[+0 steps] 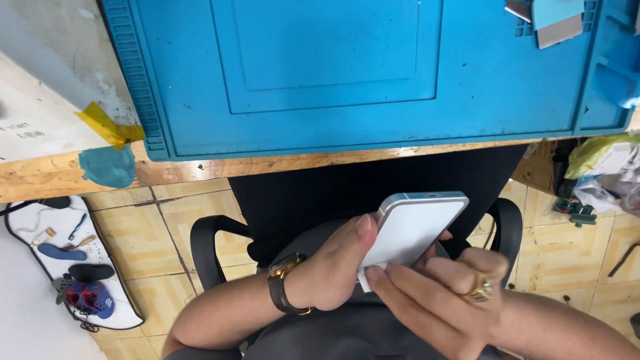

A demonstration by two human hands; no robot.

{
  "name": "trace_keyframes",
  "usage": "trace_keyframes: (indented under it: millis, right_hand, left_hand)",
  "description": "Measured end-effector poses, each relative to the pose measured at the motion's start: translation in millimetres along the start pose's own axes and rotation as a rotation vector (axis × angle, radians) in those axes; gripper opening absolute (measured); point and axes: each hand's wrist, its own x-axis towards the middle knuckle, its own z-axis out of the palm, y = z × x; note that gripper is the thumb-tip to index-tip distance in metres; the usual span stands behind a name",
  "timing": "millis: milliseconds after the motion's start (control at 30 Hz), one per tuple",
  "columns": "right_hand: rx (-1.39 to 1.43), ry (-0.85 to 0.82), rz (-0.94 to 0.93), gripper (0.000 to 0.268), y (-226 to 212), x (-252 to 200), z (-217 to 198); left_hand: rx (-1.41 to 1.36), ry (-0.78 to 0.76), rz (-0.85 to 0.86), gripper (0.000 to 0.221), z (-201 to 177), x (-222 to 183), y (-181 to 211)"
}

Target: The person reassembles a smartphone by closing the back cover and securing internal components. They then test the device by turning it on and interacting with the touchscreen. Finally, the person cleans the screen and the back of the phone using a white cloth.

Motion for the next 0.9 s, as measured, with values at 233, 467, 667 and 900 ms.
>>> trace_keyframes:
  millis: [233, 467, 667, 900]
  right_hand:
    - [0.041, 0.126, 0.195, 0.021, -16, 20, 9]
    - [0.168, 0.181, 0.205, 0.015, -3, 18, 17]
    - [0.065, 0.305, 0.489, 0.010, 12, 10, 14]
    - [0.225, 0.298, 0.502, 0.007, 23, 25, 10]
  left_hand:
    - [-0.133, -0.025, -0.099, 0.063, 1, 5, -3]
    - [-0.242, 0.010, -0.164, 0.059, -2, 6, -22]
    - [-0.573, -0.075, -0.245, 0.066, 4, 12, -19]
    - [0.042, -0.047, -0.068, 0.078, 8, 18, 0]
